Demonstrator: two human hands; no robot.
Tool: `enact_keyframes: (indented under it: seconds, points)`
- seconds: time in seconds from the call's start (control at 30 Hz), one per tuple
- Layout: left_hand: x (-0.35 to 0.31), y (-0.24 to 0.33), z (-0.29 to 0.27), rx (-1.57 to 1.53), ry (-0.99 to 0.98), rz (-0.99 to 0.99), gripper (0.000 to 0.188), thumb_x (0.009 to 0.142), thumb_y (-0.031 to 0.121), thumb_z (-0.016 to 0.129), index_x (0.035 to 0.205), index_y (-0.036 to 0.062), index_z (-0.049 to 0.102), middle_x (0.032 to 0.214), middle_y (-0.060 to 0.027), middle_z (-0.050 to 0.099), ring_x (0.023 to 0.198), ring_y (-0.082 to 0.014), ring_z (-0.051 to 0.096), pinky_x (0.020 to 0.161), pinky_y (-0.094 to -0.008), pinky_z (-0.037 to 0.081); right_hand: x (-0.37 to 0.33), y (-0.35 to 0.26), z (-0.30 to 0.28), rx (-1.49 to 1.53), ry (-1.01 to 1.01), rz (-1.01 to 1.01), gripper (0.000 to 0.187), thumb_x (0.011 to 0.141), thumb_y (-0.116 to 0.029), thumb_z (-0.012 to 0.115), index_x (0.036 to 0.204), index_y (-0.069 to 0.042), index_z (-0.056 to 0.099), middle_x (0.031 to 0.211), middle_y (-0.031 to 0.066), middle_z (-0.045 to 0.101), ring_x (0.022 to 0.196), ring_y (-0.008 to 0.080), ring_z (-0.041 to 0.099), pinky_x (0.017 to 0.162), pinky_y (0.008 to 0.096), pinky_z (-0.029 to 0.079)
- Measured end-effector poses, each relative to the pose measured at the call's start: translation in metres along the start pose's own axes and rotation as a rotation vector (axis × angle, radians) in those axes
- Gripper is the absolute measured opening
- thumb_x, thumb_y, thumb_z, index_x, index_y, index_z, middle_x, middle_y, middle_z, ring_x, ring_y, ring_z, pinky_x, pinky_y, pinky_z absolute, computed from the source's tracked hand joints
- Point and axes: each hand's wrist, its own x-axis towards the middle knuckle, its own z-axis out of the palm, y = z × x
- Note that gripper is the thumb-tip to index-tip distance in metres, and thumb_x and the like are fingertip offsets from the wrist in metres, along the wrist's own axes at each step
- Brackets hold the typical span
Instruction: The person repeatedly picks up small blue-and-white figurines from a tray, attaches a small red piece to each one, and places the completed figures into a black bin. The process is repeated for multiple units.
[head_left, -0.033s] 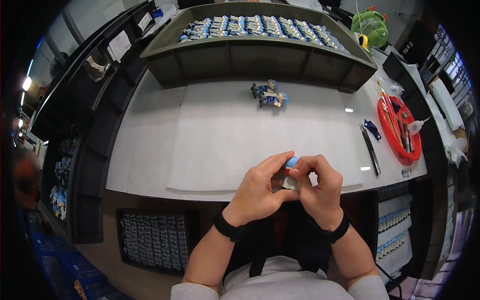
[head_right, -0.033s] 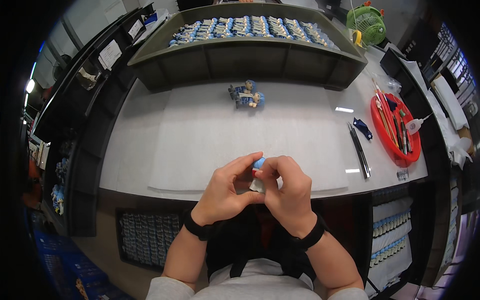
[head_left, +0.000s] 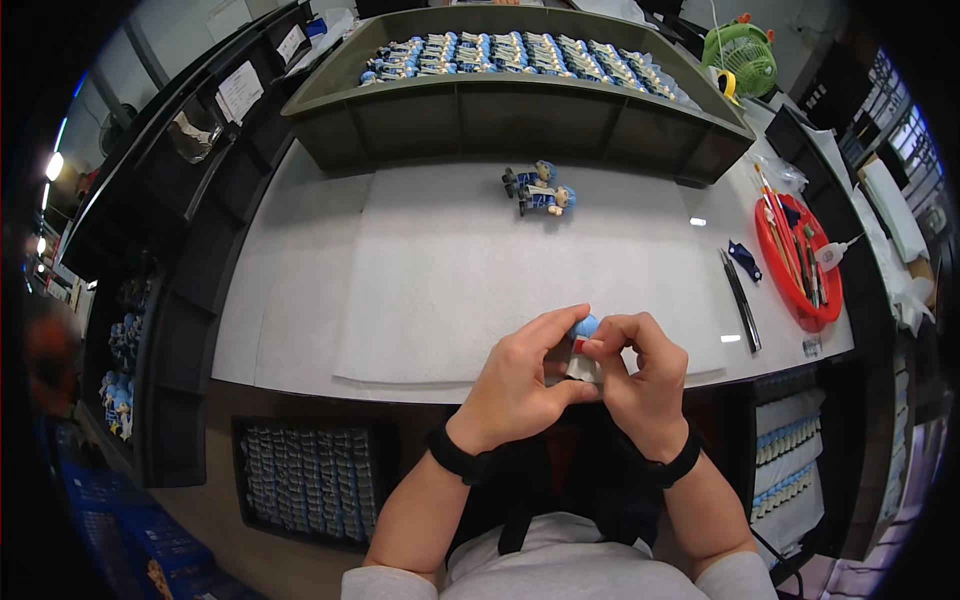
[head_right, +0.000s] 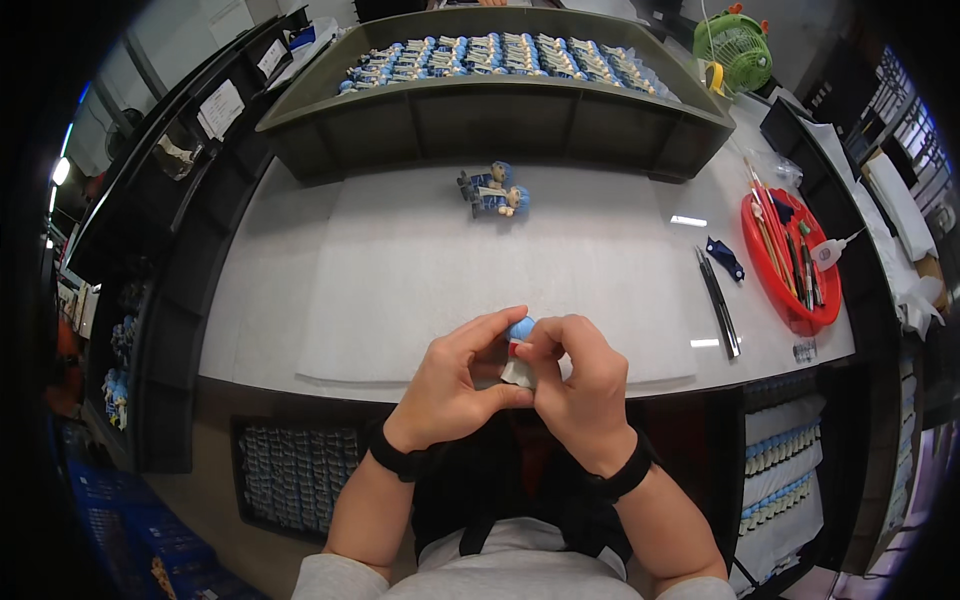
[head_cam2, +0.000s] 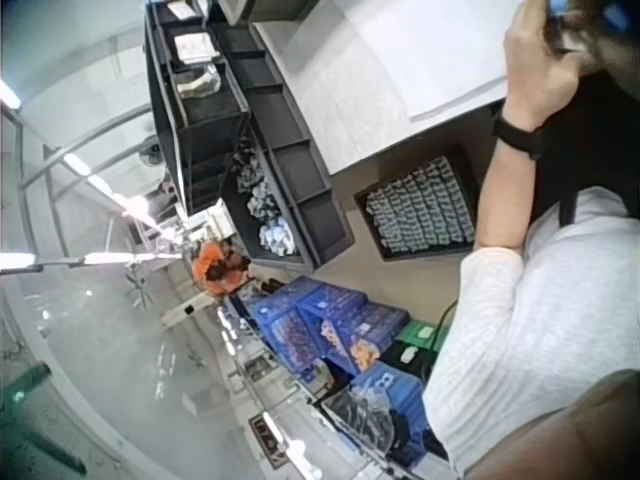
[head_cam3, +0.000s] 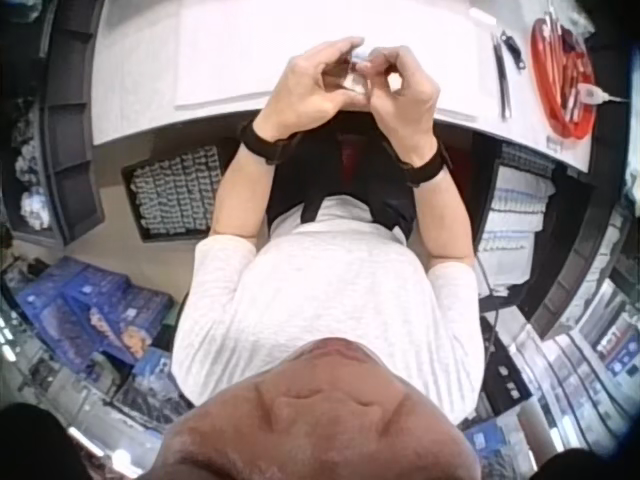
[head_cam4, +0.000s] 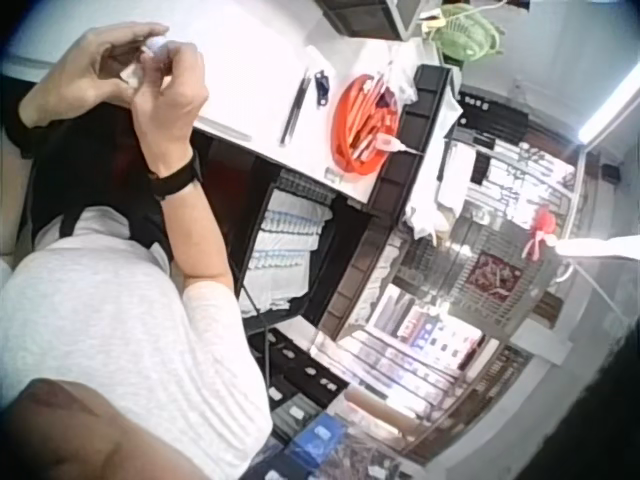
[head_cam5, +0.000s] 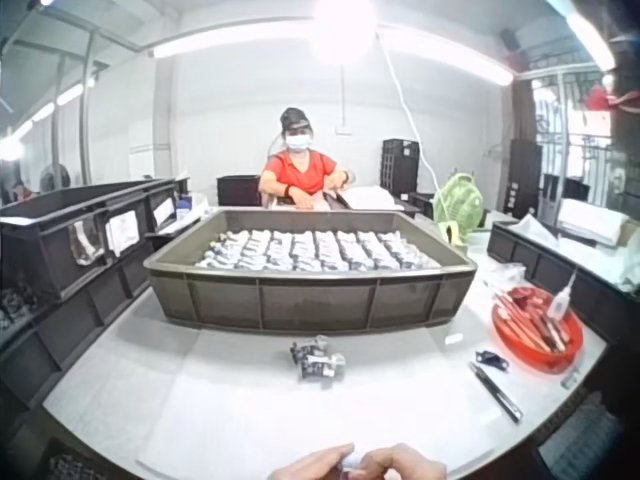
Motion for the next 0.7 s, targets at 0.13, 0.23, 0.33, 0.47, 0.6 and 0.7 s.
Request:
enact_keyframes:
  seconds: [0.13, 0.23, 0.33, 0.47, 0.6, 0.7]
  points:
    - [0.0, -0.001, 0.001, -0.007, 0.001, -0.02, 0.069, 0.067, -0.002, 0.077, 0.129, -0.0049, 0.046, 0.118, -0.0171, 0.056, 0.104, -0.0231, 0.061, 0.086, -0.0323, 0.054, -0.001, 0.002, -0.001, 0.007, -0.003, -0.029, 0.017, 0.074, 0.011, 0.065, 0.08, -0.001, 0.054, 0.075, 0.0088, 0.059, 0.066, 0.0184, 0.061, 0.061, 0.0275, 0.05]
    - [-0.001, -0.001, 0.001, -0.015, 0.023, 0.015, 0.068, 0.066, -0.001, 0.077, 0.127, -0.0052, 0.047, 0.119, -0.0191, 0.056, 0.102, -0.0249, 0.062, 0.084, -0.0324, 0.055, 0.006, -0.005, 0.004, -0.027, -0.019, -0.096, 0.018, 0.074, 0.013, 0.063, 0.081, -0.001, 0.054, 0.075, 0.009, 0.059, 0.067, 0.0188, 0.062, 0.061, 0.0281, 0.05]
    - [0.0, 0.0, 0.001, -0.001, -0.003, -0.022, 0.068, 0.066, -0.002, 0.076, 0.127, -0.0049, 0.047, 0.12, -0.0192, 0.056, 0.102, -0.0253, 0.062, 0.083, -0.0325, 0.056, -0.003, -0.001, -0.004, -0.05, -0.018, -0.041, 0.019, 0.074, 0.015, 0.061, 0.081, 0.0, 0.053, 0.075, 0.0088, 0.059, 0.068, 0.0195, 0.062, 0.063, 0.0288, 0.051]
    - [-0.001, -0.002, 0.002, -0.014, 0.023, -0.005, 0.067, 0.066, -0.003, 0.076, 0.127, -0.0048, 0.048, 0.119, -0.0191, 0.056, 0.1, -0.0254, 0.063, 0.082, -0.0322, 0.056, 0.002, -0.004, 0.001, -0.074, -0.023, -0.097, 0.02, 0.074, 0.015, 0.062, 0.08, -0.001, 0.052, 0.075, 0.0096, 0.059, 0.066, 0.0204, 0.062, 0.06, 0.0302, 0.051]
    - [-0.001, 0.001, 0.002, 0.005, 0.023, -0.005, 0.067, 0.066, -0.003, 0.076, 0.126, -0.0041, 0.048, 0.118, -0.0188, 0.057, 0.099, -0.0255, 0.063, 0.081, -0.0321, 0.056, -0.003, 0.002, -0.001, -0.057, -0.009, -0.072, 0.022, 0.071, 0.015, 0.064, 0.08, -0.001, 0.052, 0.076, 0.0098, 0.059, 0.067, 0.0228, 0.06, 0.06, 0.0307, 0.051]
    - [-0.001, 0.0, 0.002, 0.006, 0.004, -0.037, 0.067, 0.066, -0.003, 0.076, 0.127, -0.0041, 0.048, 0.117, -0.0187, 0.057, 0.1, -0.0256, 0.063, 0.082, -0.0325, 0.056, -0.004, 0.0, -0.002, -0.059, 0.005, -0.086, 0.021, 0.072, 0.014, 0.065, 0.08, -0.001, 0.052, 0.076, 0.0099, 0.059, 0.066, 0.0226, 0.06, 0.059, 0.0307, 0.05]
